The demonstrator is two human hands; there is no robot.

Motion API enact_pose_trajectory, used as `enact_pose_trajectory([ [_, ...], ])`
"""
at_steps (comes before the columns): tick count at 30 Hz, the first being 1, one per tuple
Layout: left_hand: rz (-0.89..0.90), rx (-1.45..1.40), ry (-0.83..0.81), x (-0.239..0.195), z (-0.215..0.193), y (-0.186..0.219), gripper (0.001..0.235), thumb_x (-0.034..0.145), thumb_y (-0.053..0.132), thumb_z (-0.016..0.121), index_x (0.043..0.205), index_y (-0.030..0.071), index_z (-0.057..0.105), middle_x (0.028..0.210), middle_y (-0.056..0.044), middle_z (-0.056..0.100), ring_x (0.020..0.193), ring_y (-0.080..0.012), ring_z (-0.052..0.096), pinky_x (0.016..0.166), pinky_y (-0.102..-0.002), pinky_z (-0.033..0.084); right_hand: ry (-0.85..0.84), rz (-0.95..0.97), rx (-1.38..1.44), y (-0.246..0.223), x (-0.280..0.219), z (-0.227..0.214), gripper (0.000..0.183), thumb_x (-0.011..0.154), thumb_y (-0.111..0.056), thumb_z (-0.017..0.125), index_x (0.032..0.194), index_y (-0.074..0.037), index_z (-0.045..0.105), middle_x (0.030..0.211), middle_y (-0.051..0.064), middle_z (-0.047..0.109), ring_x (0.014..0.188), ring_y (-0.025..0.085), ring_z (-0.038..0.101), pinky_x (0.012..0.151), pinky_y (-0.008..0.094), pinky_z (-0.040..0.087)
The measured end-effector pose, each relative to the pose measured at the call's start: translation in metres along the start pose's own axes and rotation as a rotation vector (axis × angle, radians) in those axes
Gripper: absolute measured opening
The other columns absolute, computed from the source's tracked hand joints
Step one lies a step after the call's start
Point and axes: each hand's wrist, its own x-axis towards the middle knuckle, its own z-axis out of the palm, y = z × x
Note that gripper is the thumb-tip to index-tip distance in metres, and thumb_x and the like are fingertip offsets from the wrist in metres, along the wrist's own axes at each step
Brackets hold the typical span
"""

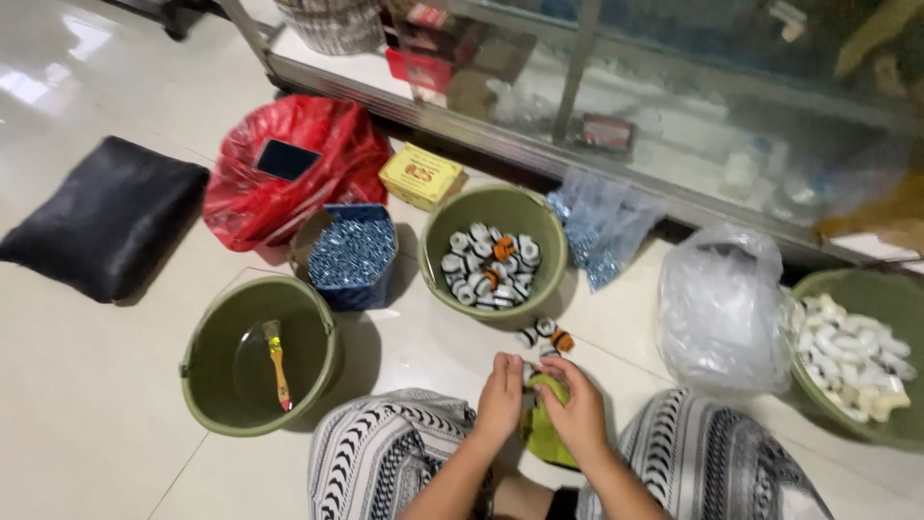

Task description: Assembling small circular hardware components by fitting white rings onto black and orange bases while seated on the floor.

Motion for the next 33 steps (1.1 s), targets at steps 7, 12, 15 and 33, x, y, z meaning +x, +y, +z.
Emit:
enact_pose_trajectory([
  [7,0.133,-0.001,-0.064,-0.007,-0.009,0.001,0.033,0.094,0.035,0.021,0.101,0.007,0.038,0.084,-0.026,0.054,0.084,-0.0434,0.052,0.073,-0.05,0.04,0.009,0.052,0.149,0.031,0.006,0.003,0.019,0.063,-0.002,0.073,0.081,-0.005,0.065,0.08,0.01,0.067,0.081,0.02,0.063,0.077,0.034,0.047],
  [12,0.369,0.09,-0.073,-0.009,-0.011,-0.004,0.037,0.09,0.042,0.02,0.099,0.009,0.036,0.089,-0.018,0.059,0.08,-0.0375,0.057,0.07,-0.047,0.044,-0.178,0.779,0.884,0.027,0.001,-0.009,0.019,0.071,0.0,0.066,0.088,-0.001,0.056,0.072,0.007,0.056,0.053,0.017,0.058,0.048,0.028,0.05],
  [15,0.489,0.116,-0.084,-0.01,-0.011,0.0,0.028,0.09,0.032,0.026,0.1,0.007,0.034,0.096,-0.021,0.058,0.084,-0.0398,0.056,0.071,-0.048,0.043,-0.175,0.717,0.88,0.008,-0.005,-0.015,0.012,0.071,0.001,0.065,0.077,-0.001,0.055,0.065,0.004,0.05,0.053,0.017,0.059,0.048,0.027,0.05],
  [33,0.201,-0.161,-0.018,0.004,-0.008,0.021,0.04,0.072,0.008,0.068,0.104,0.005,0.044,0.095,-0.015,0.061,0.09,-0.0285,0.057,0.081,-0.041,0.045,0.064,0.508,0.832,-0.008,0.002,-0.027,0.02,0.074,-0.007,0.066,0.092,-0.001,0.06,0.076,0.003,0.055,0.07,0.014,0.057,0.063,0.026,0.05],
])
